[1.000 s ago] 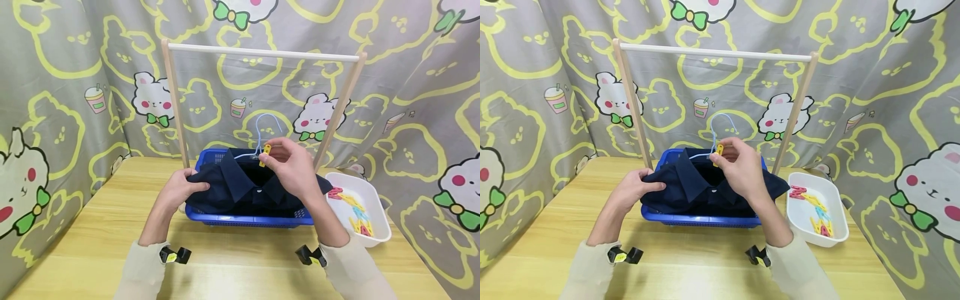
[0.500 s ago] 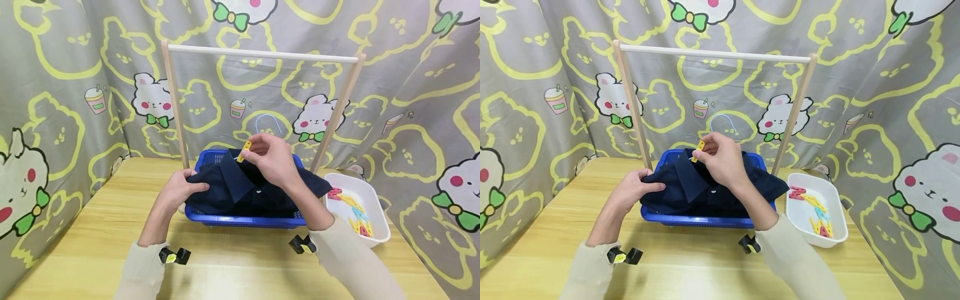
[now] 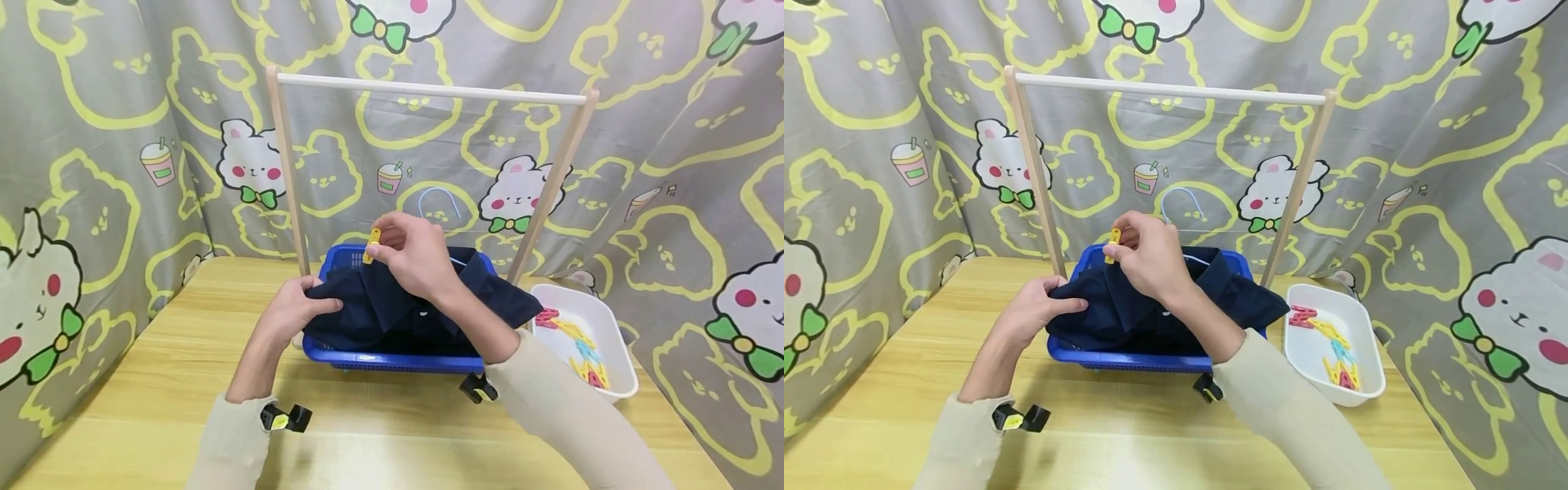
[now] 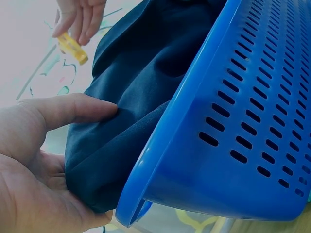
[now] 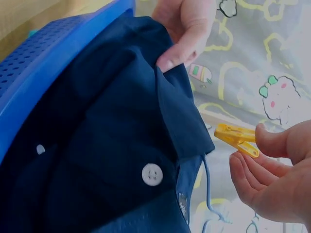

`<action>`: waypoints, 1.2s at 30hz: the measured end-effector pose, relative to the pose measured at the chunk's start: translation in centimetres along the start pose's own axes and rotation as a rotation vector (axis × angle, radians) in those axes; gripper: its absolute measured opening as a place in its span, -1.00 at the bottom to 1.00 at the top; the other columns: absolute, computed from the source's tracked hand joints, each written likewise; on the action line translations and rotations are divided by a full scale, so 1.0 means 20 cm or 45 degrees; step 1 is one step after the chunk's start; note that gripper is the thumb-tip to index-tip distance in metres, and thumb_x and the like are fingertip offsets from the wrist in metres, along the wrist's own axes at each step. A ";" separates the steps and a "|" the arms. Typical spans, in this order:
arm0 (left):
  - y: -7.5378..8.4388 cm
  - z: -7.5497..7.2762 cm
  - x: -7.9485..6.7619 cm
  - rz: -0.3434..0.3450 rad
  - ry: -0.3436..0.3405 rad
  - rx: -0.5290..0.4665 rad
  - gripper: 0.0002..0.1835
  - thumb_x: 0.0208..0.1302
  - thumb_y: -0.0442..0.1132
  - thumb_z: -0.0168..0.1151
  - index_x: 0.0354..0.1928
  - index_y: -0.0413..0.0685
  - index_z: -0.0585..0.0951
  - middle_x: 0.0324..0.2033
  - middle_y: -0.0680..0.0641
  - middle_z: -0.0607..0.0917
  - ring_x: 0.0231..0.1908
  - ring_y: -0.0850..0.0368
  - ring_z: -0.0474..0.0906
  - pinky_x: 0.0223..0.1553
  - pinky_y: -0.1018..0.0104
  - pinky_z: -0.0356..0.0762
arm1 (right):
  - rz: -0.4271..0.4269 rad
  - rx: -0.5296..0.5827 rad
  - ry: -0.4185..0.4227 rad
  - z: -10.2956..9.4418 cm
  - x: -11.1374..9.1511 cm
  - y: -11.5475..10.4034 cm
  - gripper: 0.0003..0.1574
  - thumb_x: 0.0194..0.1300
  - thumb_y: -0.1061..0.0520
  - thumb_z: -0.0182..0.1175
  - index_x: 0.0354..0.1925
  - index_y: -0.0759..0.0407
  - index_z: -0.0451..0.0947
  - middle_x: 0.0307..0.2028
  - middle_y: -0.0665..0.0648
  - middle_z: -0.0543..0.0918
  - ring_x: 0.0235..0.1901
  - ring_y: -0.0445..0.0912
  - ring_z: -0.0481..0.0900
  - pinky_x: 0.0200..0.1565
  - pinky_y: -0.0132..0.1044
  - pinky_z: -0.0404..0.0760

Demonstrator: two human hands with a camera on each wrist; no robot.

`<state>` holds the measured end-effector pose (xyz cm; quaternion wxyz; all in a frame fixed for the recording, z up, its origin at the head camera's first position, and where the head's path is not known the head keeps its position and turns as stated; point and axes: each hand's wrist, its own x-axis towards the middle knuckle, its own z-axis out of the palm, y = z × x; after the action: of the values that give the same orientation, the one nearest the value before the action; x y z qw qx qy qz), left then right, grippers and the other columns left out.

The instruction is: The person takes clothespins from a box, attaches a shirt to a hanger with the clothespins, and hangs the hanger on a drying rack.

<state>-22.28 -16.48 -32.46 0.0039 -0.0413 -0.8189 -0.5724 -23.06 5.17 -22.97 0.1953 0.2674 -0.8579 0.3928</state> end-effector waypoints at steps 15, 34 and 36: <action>0.00 0.00 0.00 0.024 -0.002 -0.009 -0.67 0.02 -0.17 0.44 -0.36 -0.21 0.50 -0.44 -0.08 0.48 -0.27 -0.05 0.43 -0.21 0.18 0.37 | -0.075 -0.003 0.027 0.12 0.01 0.00 -0.84 0.14 0.24 0.34 -0.24 0.15 0.64 -0.40 0.00 0.69 -0.42 -0.22 0.64 -0.28 -0.36 0.59; 0.00 0.00 0.00 0.030 -0.006 -0.026 -0.68 0.03 -0.18 0.43 -0.38 -0.22 0.50 -0.44 -0.07 0.49 -0.28 -0.04 0.43 -0.21 0.19 0.38 | -0.111 -0.069 -0.046 0.15 0.04 -0.01 -0.85 0.11 0.30 0.34 -0.29 0.15 0.68 -0.40 0.01 0.70 -0.40 -0.22 0.63 -0.23 -0.36 0.59; 0.00 0.00 0.00 0.026 -0.007 -0.030 -0.68 0.03 -0.18 0.43 -0.38 -0.21 0.49 -0.44 -0.06 0.48 -0.28 -0.04 0.43 -0.21 0.19 0.38 | -0.109 -0.078 -0.052 0.15 0.04 -0.01 -0.85 0.11 0.30 0.34 -0.28 0.15 0.68 -0.39 0.01 0.70 -0.39 -0.21 0.63 -0.22 -0.36 0.59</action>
<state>-22.24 -16.43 -32.43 0.0071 -0.0512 -0.8116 -0.5819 -23.90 2.47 -24.38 0.2023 0.3056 -0.8612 0.3520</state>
